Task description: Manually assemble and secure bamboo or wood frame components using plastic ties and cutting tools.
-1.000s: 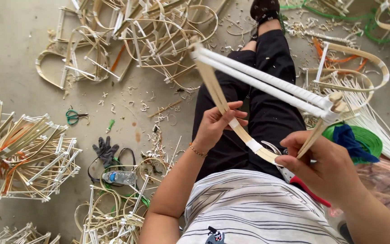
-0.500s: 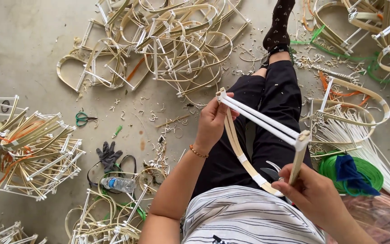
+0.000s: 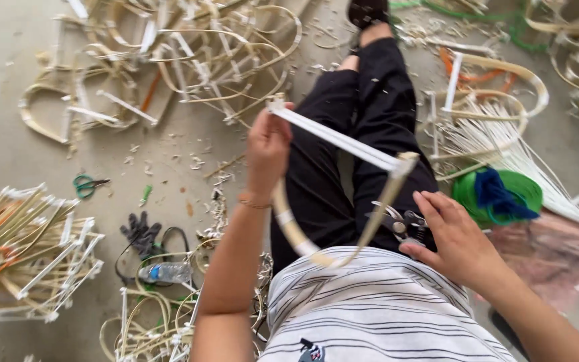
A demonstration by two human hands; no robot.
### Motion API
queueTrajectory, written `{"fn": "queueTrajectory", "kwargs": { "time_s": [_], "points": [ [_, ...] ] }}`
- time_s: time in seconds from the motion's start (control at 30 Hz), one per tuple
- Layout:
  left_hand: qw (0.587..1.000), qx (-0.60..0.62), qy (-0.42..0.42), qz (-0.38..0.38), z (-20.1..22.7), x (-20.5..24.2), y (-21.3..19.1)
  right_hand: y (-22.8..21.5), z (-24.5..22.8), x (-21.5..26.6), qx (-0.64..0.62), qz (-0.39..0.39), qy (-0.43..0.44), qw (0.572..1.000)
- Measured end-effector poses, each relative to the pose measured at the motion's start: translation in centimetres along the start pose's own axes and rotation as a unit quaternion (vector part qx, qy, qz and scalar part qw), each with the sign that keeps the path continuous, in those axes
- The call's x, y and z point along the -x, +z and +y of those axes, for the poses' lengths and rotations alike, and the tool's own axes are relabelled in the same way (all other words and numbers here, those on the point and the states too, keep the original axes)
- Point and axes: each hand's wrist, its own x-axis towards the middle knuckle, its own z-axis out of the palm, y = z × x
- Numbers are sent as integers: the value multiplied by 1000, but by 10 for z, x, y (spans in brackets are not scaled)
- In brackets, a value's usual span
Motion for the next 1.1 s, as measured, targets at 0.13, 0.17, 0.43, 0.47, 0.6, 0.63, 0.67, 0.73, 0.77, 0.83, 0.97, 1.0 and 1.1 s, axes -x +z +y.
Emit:
{"fn": "queueTrajectory", "kwargs": {
  "time_s": [0.13, 0.17, 0.43, 0.47, 0.6, 0.63, 0.67, 0.73, 0.77, 0.83, 0.97, 1.0, 1.1],
  "points": [
    [987, 35, -138, -68, 24, 4, 3, 21, 49, 48, 193, -33, -6, 981],
    [974, 50, -194, -107, 28, 8, 9, 17, 47, 51, 165, -84, 41, 982],
    [906, 189, -267, -270, 12, 57, 41, 28, 92, 62, -206, -232, 300, 902],
    [898, 187, -273, -289, 17, 61, 45, 29, 87, 62, -271, -243, 329, 871],
    [884, 161, -289, -331, 34, 65, 59, 10, 44, 35, -402, -257, 274, 835],
    [884, 159, -288, -333, 38, 63, 62, 5, 36, 29, -404, -254, 274, 835],
    [888, 127, -288, -334, 42, 61, 65, -1, 28, 23, -408, -241, 233, 849],
    [893, 94, -287, -334, 44, 59, 68, -10, 16, 13, -411, -227, 191, 862],
    [897, 63, -284, -334, 42, 59, 69, -13, 12, 9, -386, -227, 178, 876],
    [901, 32, -280, -331, 40, 58, 71, -20, 3, 1, -358, -229, 163, 890],
    [902, -21, -263, -341, 37, 63, 77, -23, -3, -1, -319, -230, 168, 904],
    [903, -33, -255, -343, 37, 63, 78, -22, -2, 0, -312, -223, 166, 909],
    [899, -23, -260, -352, 33, 63, 79, -10, 8, 8, -318, -201, 151, 914]
  ]
}}
